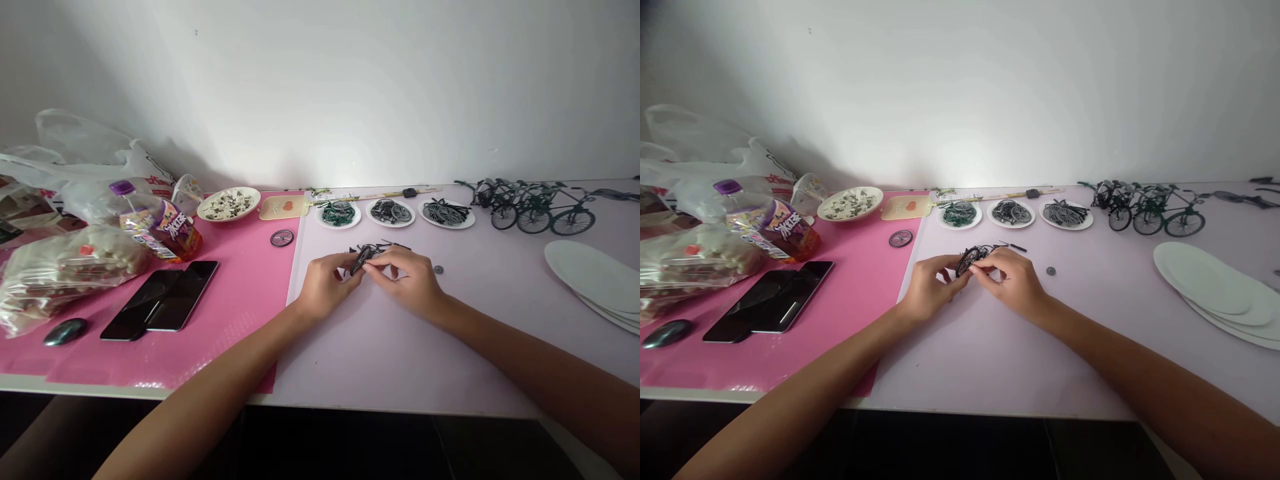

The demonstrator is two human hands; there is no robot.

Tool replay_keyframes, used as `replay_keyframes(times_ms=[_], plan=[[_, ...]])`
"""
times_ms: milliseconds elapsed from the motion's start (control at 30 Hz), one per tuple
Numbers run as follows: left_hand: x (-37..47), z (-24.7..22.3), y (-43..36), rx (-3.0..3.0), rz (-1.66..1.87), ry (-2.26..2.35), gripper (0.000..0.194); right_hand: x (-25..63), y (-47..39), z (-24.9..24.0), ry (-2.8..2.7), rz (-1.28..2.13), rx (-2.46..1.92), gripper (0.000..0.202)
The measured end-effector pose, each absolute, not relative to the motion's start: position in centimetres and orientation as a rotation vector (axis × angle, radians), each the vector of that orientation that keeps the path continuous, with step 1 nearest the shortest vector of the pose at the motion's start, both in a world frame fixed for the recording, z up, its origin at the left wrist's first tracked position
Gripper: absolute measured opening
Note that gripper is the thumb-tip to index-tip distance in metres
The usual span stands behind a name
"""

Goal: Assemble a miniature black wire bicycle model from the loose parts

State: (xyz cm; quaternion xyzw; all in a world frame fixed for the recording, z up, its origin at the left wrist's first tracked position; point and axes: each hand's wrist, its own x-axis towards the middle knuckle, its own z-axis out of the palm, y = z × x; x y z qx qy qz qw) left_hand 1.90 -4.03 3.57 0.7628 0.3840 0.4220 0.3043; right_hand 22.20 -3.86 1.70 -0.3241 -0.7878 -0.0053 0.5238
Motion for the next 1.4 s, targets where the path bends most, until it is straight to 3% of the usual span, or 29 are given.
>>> replay_keyframes(times_ms=[1167, 1400], plan=[[1.97, 3.02, -3.81, 2.051, 1.131, 0.994, 0.017, 22.19, -4.03, 1.97, -1.877, 0.03, -0.875, 0.027], [1.88, 3.01, -3.81, 2.065, 1.126, 0.992, 0.017, 22.23, -4.01, 1.92, -1.898, 0.023, -0.842, 0.011]])
